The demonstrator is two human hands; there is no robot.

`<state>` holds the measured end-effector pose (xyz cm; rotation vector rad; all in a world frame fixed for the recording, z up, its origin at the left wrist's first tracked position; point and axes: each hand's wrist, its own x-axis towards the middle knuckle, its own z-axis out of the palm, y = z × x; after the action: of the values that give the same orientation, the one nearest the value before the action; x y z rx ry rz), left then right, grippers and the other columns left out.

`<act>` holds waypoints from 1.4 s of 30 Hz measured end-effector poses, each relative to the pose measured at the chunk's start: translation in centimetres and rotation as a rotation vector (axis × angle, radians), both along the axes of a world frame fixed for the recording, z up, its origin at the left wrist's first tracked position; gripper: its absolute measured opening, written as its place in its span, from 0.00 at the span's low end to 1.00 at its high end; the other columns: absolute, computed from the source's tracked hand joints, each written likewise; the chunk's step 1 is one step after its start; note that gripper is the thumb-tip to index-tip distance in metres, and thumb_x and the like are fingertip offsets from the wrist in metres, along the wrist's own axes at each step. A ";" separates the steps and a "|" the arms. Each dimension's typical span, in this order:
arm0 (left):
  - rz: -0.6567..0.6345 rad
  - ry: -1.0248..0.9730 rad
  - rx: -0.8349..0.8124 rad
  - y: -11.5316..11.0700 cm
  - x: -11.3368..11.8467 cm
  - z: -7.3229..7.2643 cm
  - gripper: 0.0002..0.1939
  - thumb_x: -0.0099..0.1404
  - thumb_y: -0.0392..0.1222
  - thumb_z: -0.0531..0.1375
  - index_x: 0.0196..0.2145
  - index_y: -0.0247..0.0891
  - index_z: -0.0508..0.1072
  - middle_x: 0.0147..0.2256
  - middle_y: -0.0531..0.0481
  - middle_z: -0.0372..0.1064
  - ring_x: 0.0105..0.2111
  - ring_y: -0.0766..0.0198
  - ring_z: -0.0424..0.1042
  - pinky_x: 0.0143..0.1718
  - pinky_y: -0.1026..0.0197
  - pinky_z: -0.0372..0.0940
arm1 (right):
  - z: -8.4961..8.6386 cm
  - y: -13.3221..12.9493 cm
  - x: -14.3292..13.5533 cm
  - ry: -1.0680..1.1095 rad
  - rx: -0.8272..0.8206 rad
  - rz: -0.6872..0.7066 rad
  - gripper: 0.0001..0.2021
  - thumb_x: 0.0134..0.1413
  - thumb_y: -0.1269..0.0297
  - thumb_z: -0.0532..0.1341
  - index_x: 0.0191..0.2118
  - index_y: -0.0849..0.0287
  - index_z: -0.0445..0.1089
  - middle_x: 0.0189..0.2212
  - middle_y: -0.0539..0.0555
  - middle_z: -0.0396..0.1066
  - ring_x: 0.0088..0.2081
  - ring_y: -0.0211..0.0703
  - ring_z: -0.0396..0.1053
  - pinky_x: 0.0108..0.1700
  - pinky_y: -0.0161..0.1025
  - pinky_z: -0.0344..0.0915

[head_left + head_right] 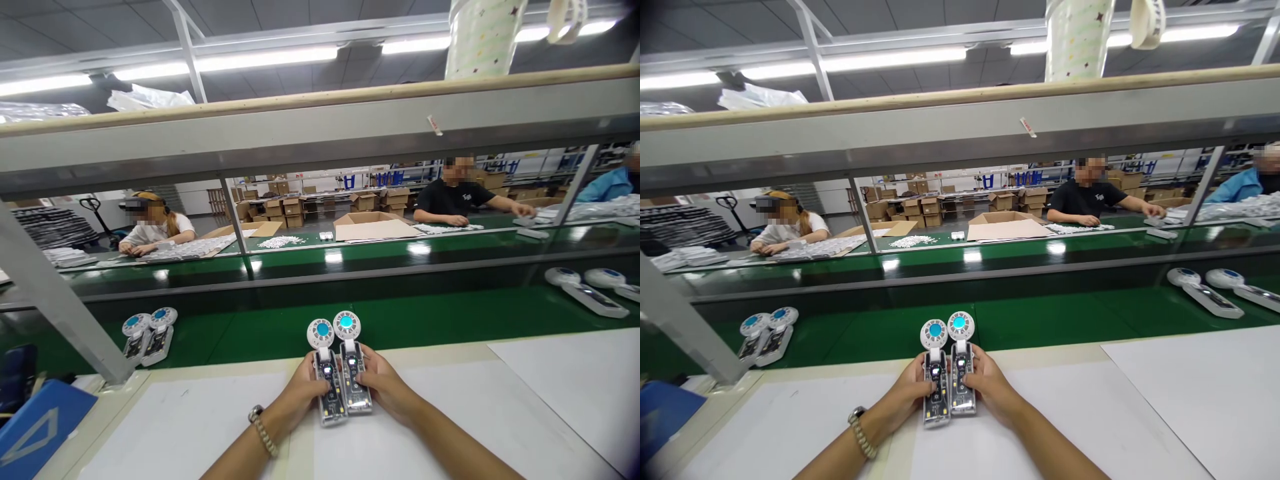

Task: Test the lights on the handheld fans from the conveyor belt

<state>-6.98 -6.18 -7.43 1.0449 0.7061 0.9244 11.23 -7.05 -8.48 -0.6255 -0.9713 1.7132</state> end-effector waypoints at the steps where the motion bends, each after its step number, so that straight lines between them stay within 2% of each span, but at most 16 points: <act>1: 0.001 -0.006 -0.002 0.0 0.0 0.0 0.29 0.43 0.31 0.65 0.44 0.34 0.60 0.40 0.42 0.68 0.40 0.53 0.69 0.42 0.53 0.62 | 0.1 0.0 0.0 -0.006 -0.002 -0.005 0.32 0.32 0.69 0.68 0.49 0.57 0.60 0.38 0.55 0.70 0.42 0.51 0.68 0.41 0.43 0.63; 9: -0.011 0.001 0.010 -0.1 0.0 0.2 0.29 0.45 0.31 0.64 0.45 0.34 0.59 0.42 0.41 0.67 0.42 0.53 0.68 0.45 0.53 0.61 | 1.6 -0.8 0.3 -0.028 -0.002 0.032 0.29 0.36 0.70 0.67 0.48 0.57 0.60 0.39 0.54 0.70 0.42 0.48 0.68 0.43 0.43 0.62; 18: 0.000 -0.015 -0.010 -0.1 0.1 0.3 0.29 0.43 0.29 0.64 0.44 0.34 0.60 0.40 0.42 0.68 0.41 0.54 0.68 0.43 0.53 0.62 | 0.6 -0.3 0.2 -0.014 -0.002 0.019 0.32 0.33 0.69 0.68 0.49 0.57 0.59 0.38 0.55 0.70 0.43 0.52 0.68 0.43 0.44 0.62; 27: -0.023 -0.041 -0.022 0.0 0.0 0.3 0.29 0.43 0.30 0.66 0.44 0.34 0.61 0.42 0.42 0.67 0.41 0.54 0.68 0.45 0.53 0.61 | 0.9 -0.4 0.1 -0.031 -0.013 0.003 0.33 0.31 0.67 0.69 0.49 0.56 0.60 0.38 0.55 0.70 0.43 0.52 0.68 0.43 0.46 0.63; 31: -0.027 -0.042 -0.021 0.0 -0.1 0.2 0.28 0.44 0.30 0.66 0.44 0.34 0.62 0.41 0.41 0.67 0.42 0.53 0.68 0.44 0.53 0.61 | 1.3 -0.7 0.2 -0.022 -0.003 0.018 0.30 0.34 0.69 0.68 0.48 0.57 0.60 0.39 0.55 0.70 0.43 0.51 0.67 0.44 0.44 0.62; 34: -0.028 -0.060 -0.015 -0.1 0.0 0.4 0.29 0.42 0.30 0.66 0.43 0.34 0.63 0.41 0.42 0.68 0.41 0.53 0.69 0.42 0.54 0.62 | 1.6 -0.7 0.2 -0.007 -0.012 0.020 0.30 0.33 0.69 0.69 0.48 0.57 0.61 0.38 0.55 0.71 0.41 0.49 0.68 0.42 0.42 0.63; 36: -0.021 -0.080 -0.024 -0.2 0.2 0.8 0.29 0.41 0.30 0.66 0.43 0.34 0.63 0.40 0.42 0.69 0.40 0.53 0.69 0.40 0.56 0.63 | 1.6 -0.7 0.2 0.008 -0.046 0.014 0.27 0.36 0.67 0.69 0.46 0.57 0.63 0.37 0.54 0.71 0.39 0.47 0.69 0.41 0.41 0.63; 39: 0.019 -0.109 -0.110 -0.3 0.5 1.6 0.21 0.49 0.40 0.65 0.41 0.31 0.66 0.37 0.41 0.71 0.38 0.54 0.70 0.40 0.57 0.63 | 1.8 -0.5 0.1 0.059 -0.119 0.017 0.15 0.48 0.55 0.62 0.39 0.60 0.66 0.32 0.55 0.72 0.36 0.45 0.69 0.40 0.40 0.63; 40: 0.046 -0.111 -0.165 -0.3 0.6 1.8 0.19 0.53 0.46 0.62 0.39 0.30 0.67 0.35 0.40 0.72 0.36 0.55 0.71 0.40 0.57 0.64 | 1.8 -0.5 0.1 0.082 -0.141 0.021 0.17 0.51 0.50 0.58 0.37 0.60 0.67 0.30 0.55 0.72 0.34 0.45 0.70 0.39 0.40 0.63; 42: 0.113 -0.105 -0.273 -0.2 0.5 2.0 0.24 0.58 0.58 0.55 0.35 0.29 0.68 0.27 0.41 0.72 0.32 0.57 0.72 0.40 0.58 0.64 | 2.0 -0.4 0.2 0.127 -0.178 0.021 0.25 0.53 0.41 0.49 0.33 0.60 0.68 0.25 0.55 0.71 0.29 0.44 0.69 0.35 0.39 0.64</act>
<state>-6.48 -6.35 -5.38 0.7169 0.7849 0.9425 11.41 -7.43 -6.48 -0.6145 -0.7444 1.8476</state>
